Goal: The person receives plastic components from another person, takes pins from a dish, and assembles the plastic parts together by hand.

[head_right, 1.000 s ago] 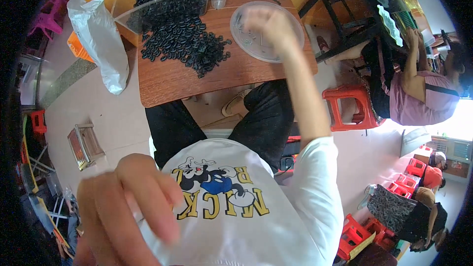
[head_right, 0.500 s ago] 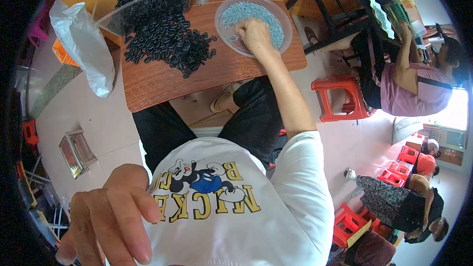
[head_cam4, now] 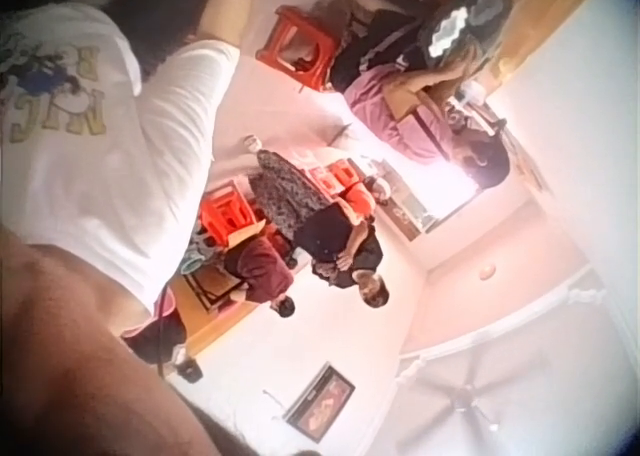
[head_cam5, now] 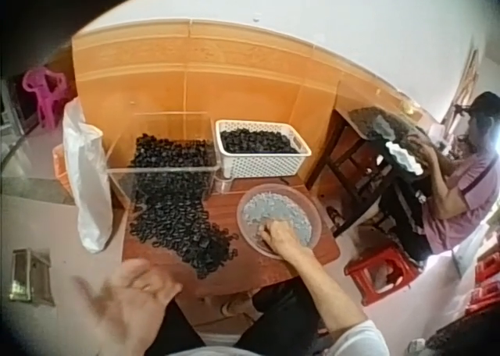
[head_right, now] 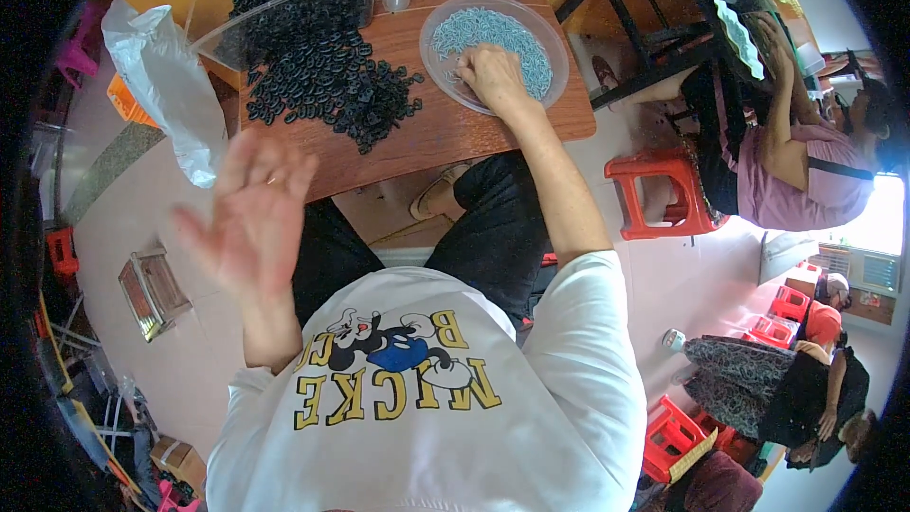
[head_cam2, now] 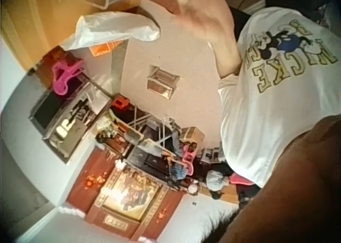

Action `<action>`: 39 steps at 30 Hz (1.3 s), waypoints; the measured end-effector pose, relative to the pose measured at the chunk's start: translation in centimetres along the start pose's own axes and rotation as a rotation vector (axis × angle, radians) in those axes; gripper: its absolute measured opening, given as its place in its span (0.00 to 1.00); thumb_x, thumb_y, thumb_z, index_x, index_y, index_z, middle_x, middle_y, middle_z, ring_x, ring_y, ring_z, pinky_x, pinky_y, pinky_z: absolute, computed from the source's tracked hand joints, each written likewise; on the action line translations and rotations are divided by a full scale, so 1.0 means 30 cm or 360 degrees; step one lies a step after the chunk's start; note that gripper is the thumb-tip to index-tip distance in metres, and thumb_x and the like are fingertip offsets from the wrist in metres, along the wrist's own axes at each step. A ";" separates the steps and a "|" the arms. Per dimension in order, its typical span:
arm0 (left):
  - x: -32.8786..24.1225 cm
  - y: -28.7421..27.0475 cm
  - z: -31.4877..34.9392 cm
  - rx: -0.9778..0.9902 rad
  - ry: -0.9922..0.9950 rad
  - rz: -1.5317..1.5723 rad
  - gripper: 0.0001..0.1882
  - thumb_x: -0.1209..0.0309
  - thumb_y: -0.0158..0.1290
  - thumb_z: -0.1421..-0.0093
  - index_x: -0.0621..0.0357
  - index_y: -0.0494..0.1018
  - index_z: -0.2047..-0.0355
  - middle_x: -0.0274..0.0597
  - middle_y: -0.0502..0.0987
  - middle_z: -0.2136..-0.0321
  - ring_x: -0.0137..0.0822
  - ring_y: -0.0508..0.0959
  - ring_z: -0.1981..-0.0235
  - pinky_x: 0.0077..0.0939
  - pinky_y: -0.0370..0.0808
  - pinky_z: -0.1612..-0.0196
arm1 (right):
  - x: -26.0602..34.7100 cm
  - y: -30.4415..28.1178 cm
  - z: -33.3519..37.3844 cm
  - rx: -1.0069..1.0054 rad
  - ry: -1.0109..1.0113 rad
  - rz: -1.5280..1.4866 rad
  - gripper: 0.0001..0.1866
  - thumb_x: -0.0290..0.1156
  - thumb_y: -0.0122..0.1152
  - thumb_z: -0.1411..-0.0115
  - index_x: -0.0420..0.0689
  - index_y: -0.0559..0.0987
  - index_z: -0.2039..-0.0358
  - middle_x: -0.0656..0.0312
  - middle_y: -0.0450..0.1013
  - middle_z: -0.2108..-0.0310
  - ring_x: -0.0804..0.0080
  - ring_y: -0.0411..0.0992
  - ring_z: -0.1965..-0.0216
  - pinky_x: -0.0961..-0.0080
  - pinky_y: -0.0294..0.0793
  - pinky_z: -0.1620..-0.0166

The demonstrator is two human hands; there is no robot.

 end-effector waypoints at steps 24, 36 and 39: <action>0.328 -0.406 0.129 -0.0552 -0.0370 -0.1367 0.05 0.82 0.55 0.46 0.67 0.77 0.68 0.39 0.75 0.67 0.26 0.75 0.67 0.15 0.72 0.64 | 0.348 0.220 0.430 0.0665 0.0707 -0.2373 0.10 0.33 0.58 0.41 0.39 0.80 0.67 0.64 0.75 0.68 0.78 0.72 0.69 0.78 0.69 0.68; 0.207 -0.531 0.193 -0.1054 -0.0257 -0.0595 0.04 0.81 0.53 0.44 0.67 0.75 0.67 0.42 0.78 0.71 0.27 0.76 0.72 0.17 0.73 0.66 | 0.493 0.070 0.276 -0.0305 -0.0310 -0.0737 0.09 0.26 0.61 0.51 0.42 0.80 0.67 0.58 0.71 0.72 0.59 0.70 0.67 0.69 0.70 0.65; 0.206 -0.542 0.195 -0.1098 -0.0276 -0.0563 0.04 0.81 0.53 0.44 0.66 0.75 0.67 0.42 0.78 0.71 0.27 0.76 0.72 0.17 0.74 0.66 | 0.514 0.103 0.260 -0.0268 -0.0365 -0.0479 0.08 0.25 0.61 0.52 0.42 0.79 0.68 0.59 0.69 0.71 0.60 0.69 0.66 0.68 0.70 0.65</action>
Point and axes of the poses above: each hand's wrist, its own z-axis away from the middle knuckle, its own y-axis out of the palm, x = y × z, the point moved 8 cm from there along -z, towards the middle knuckle
